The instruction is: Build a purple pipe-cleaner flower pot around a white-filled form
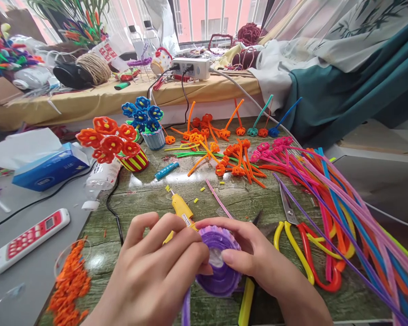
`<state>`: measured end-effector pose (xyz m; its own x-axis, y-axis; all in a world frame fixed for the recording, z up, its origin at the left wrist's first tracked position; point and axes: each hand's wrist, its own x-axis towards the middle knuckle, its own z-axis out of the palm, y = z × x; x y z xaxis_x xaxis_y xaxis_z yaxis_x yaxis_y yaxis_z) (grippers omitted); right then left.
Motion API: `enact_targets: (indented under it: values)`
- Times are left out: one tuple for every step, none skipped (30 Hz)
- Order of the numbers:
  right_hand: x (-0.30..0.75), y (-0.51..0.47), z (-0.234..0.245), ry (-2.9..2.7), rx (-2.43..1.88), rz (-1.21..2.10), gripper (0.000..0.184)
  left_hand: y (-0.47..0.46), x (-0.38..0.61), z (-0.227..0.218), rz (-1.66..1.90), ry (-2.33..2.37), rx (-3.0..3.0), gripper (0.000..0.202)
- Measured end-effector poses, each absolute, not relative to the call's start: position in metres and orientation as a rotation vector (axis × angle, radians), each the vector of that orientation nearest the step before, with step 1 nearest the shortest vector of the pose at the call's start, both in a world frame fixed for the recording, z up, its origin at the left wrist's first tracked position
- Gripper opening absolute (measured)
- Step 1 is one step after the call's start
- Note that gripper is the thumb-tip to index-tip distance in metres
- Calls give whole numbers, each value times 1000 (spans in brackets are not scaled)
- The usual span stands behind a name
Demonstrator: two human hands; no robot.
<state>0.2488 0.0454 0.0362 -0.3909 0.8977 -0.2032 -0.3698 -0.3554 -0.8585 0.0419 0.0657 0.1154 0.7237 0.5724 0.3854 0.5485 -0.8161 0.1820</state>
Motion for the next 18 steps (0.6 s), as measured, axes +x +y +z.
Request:
enact_targets:
  values:
    - [249,46,36,-948,-874,1868,43,65,42,115,665,935,2867,10]
    - [250,46,35,-956,-866,1878,42,65,43,115,654,949,2873,9]
    - [251,47,34,-958,-854,1888,41,64,44,115,646,975,2878,8]
    - [252,48,34,-958,-837,1901,41,63,44,114,646,1007,2876,8]
    - [252,49,34,-954,-818,1915,41,62,44,113,648,1041,2866,9]
    - [253,51,34,-950,-798,1929,42,61,44,111,652,1068,2849,9]
    - [253,52,34,-945,-781,1941,43,59,44,109,643,1078,2823,10]
    - [253,53,34,-930,-768,1945,46,58,43,107,643,1079,2797,10]
    - [253,54,34,-910,-762,1946,49,57,41,105,636,1087,2772,11]
    - [252,55,34,-881,-760,1944,53,56,40,103,618,1089,2751,10]
    - [252,55,34,-843,-764,1937,55,55,39,100,602,1097,2731,9]
    - [251,55,33,-799,-765,1927,57,54,38,98,597,1113,2709,7]
    - [251,55,33,-749,-761,1918,57,53,37,96,606,1141,2682,6]
    - [251,55,33,-703,-750,1909,57,51,37,94,620,1171,2651,6]
    - [251,54,32,-655,-734,1902,58,50,37,92,646,1199,2618,6]
    - [252,53,32,-610,-713,1900,62,49,38,91,673,1235,2587,6]
    - [252,53,32,-573,-691,1905,67,47,39,90,697,1281,2552,7]
    - [253,51,31,-545,-668,1913,73,45,40,89,714,1325,2513,8]
